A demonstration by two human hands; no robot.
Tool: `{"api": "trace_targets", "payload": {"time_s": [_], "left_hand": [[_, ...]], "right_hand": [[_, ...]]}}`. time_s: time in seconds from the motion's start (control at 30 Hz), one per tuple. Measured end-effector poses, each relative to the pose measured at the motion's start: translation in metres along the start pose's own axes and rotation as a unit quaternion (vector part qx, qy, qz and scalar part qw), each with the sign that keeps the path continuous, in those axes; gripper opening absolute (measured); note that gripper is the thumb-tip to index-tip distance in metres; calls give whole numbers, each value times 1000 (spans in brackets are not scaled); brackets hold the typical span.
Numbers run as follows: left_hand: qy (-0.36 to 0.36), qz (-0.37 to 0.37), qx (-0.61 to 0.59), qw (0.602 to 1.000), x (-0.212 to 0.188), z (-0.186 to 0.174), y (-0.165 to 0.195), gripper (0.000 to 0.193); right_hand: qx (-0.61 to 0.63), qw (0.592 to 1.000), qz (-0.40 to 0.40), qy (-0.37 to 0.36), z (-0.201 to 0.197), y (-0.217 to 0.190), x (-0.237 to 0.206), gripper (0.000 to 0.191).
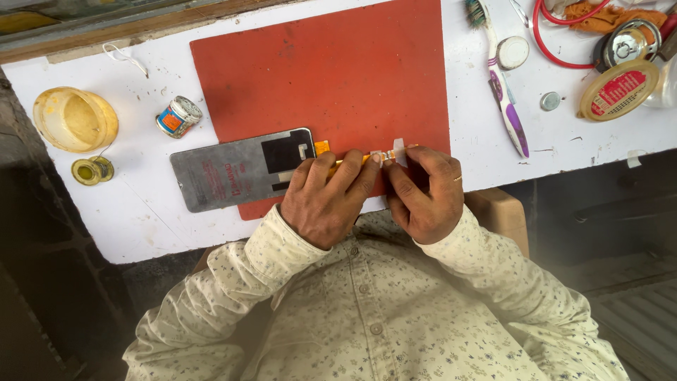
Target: The person secures a smartphone flex cable to a metal backplate using small pieces of tape, then applies adhesive from two different tubes to the taped sections. The person uses a small brush to spread the adhesive evenly along the cable.
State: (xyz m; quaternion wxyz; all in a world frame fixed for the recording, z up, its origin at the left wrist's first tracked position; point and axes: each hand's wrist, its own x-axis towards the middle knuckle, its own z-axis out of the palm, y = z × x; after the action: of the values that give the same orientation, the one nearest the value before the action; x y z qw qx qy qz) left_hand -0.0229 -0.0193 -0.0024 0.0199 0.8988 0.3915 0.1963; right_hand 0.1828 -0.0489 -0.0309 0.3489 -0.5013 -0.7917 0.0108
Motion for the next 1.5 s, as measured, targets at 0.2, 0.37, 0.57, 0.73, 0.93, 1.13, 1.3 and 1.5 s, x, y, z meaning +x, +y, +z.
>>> {"api": "trace_targets", "payload": {"time_s": [0.2, 0.37, 0.57, 0.73, 0.93, 1.13, 1.3, 1.5], "left_hand": [[-4, 7, 5, 1000, -1, 0, -1, 38], [-1, 5, -13, 1000, -1, -2, 0, 41], [13, 0, -22, 1000, -2, -2, 1, 43], [22, 0, -20, 1000, -3, -1, 1, 44], [8, -9, -2, 1000, -3, 0, 4, 52], [5, -25, 20, 999, 0, 7, 9, 57], [4, -24, -33, 999, -6, 6, 7, 60], [24, -13, -38, 999, -11, -1, 12, 49]], "right_hand": [[-3, 1000, -10, -5, -1, 1, 1, 41], [3, 1000, -12, -1, -2, 0, 3, 40], [-16, 1000, -11, -8, -5, -4, 5, 39], [-6, 1000, -2, -10, -6, -6, 4, 38], [-10, 1000, -8, -5, -7, -8, 6, 39], [-8, 1000, -14, 1, -7, -8, 6, 36], [-6, 1000, -16, 4, -8, -7, 6, 35], [8, 1000, -6, 8, -10, -9, 6, 34]]}}
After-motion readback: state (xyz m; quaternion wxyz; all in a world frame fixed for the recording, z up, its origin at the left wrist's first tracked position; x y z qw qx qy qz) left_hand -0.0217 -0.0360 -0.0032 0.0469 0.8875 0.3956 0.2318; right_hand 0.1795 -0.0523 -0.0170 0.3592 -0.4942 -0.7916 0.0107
